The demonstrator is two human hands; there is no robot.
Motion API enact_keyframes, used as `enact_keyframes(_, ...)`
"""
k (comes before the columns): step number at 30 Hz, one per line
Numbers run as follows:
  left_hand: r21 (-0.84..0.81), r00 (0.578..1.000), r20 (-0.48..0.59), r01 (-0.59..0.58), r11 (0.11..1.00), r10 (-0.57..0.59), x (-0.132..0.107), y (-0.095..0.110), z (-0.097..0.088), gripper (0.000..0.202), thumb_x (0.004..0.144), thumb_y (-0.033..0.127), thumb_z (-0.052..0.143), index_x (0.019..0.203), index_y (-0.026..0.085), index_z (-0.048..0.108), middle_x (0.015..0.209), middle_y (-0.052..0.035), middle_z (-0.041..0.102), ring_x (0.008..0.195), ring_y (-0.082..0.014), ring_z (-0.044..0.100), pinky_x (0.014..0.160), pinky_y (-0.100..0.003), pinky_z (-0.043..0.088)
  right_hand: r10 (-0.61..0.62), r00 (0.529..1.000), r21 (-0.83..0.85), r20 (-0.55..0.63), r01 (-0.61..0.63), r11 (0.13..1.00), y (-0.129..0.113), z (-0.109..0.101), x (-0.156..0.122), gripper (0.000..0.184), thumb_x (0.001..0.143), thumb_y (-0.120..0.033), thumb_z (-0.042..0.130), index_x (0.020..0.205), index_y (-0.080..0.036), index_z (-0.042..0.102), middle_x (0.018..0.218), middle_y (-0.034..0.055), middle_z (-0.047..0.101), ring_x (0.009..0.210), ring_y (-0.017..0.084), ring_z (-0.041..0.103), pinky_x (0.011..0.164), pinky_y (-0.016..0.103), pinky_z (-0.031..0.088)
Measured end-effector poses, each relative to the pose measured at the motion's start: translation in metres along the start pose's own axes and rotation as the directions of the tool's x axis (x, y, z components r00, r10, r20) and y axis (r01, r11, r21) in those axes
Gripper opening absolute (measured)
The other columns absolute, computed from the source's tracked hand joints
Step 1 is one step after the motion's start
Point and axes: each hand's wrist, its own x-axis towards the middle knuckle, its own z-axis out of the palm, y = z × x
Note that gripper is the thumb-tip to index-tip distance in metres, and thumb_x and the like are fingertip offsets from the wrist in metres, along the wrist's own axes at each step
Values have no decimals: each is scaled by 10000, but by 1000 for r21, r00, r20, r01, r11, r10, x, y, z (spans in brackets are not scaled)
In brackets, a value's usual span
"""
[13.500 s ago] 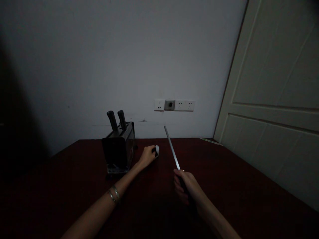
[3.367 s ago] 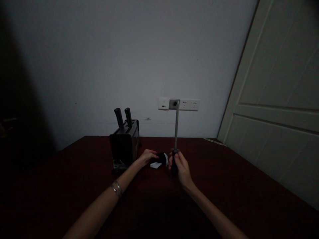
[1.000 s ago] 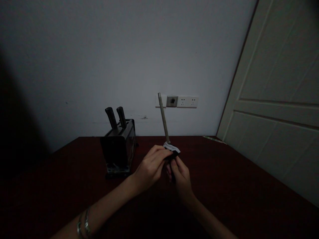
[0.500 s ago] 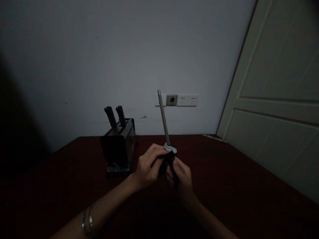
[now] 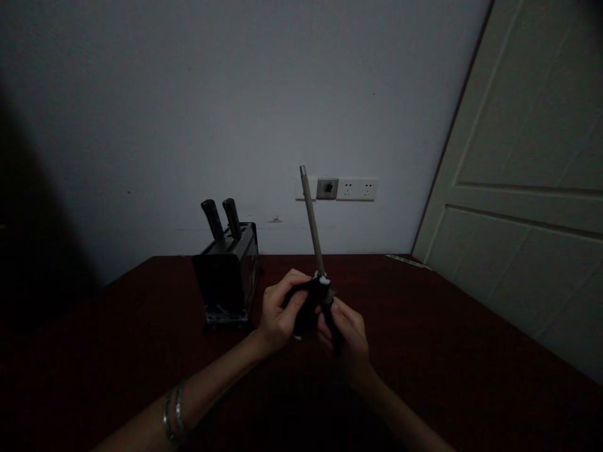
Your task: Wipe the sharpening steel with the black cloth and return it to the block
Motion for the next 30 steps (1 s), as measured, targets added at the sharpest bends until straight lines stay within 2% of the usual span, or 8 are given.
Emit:
enact_keyframes(3, -18, 985, -32, 168, 986, -169, 1, 1, 0, 114, 820, 206, 476, 832, 162, 580, 761, -14, 583, 701, -125, 546, 629, -216, 424, 6, 1000, 21, 6, -7, 1000, 0, -1, 0, 331, 790, -476, 501, 738, -150, 530, 453, -70, 363, 324, 29, 266, 296, 151, 212)
enact_keyframes(9, -65, 940, -62, 332, 941, -336, 8, -11, -4, 148, 763, 253, 538, 834, 149, 617, 778, -16, 621, 731, -144, 563, 646, -215, 432, 29, 1000, 61, 11, -30, 998, 1, -1, 2, 339, 782, -487, 505, 735, -151, 525, 439, -79, 350, 311, 25, 244, 286, 145, 209)
enact_keyframes(12, -47, 905, -215, 365, 930, -367, 12, -21, -10, 182, 777, 272, 539, 876, 138, 612, 822, -28, 631, 767, -156, 574, 673, -230, 441, 22, 1000, 40, 0, -22, 999, -1, -1, 3, 355, 776, -500, 505, 743, -148, 523, 446, -79, 351, 316, 24, 243, 291, 144, 207)
enact_keyframes(16, 114, 927, -344, 198, 973, -149, 14, -19, -18, 142, 801, 209, 527, 913, 149, 591, 856, -31, 621, 814, -152, 575, 725, -249, 446, 33, 999, -29, 8, -33, 999, -1, -3, 4, 359, 782, -495, 502, 758, -138, 533, 468, -71, 366, 339, 26, 265, 306, 144, 211)
enact_keyframes(19, 234, 968, -154, -160, 959, 199, 10, -11, -16, 203, 786, 93, 500, 966, 156, 567, 899, -50, 611, 847, -156, 574, 755, -285, 456, 41, 999, -59, 1, -41, 997, 0, -3, 3, 352, 785, -488, 501, 754, -139, 534, 476, -69, 364, 360, 26, 266, 320, 142, 214)
enact_keyframes(22, 225, 874, 104, -485, 845, 474, 4, -7, -8, 330, 741, 21, 480, 1049, 128, 528, 945, -94, 605, 896, -182, 572, 774, -335, 470, 21, 999, -52, -25, -22, 998, 3, -3, 2, 350, 764, -492, 526, 684, -152, 490, 471, -70, 356, 366, 31, 271, 321, 147, 213)
enact_keyframes(25, 234, 808, 228, -587, 775, 543, 0, -8, -2, 354, 728, 28, 485, 1075, 91, 509, 960, -132, 603, 937, -208, 560, 795, -371, 474, 2, 998, -34, -68, -4, 999, 6, -3, 2, 346, 741, -481, 557, 643, -169, 444, 465, -68, 360, 365, 38, 298, 326, 153, 231)
enact_keyframes(30, 201, 858, 266, -494, 846, 438, -1, -11, 0, 329, 750, 40, 512, 1074, 92, 490, 965, -140, 590, 939, -213, 538, 798, -393, 463, 22, 995, 40, -101, -18, 999, 10, -1, 3, 344, 720, -500, 565, 701, -171, 466, 425, -92, 326, 323, 27, 255, 305, 144, 214)
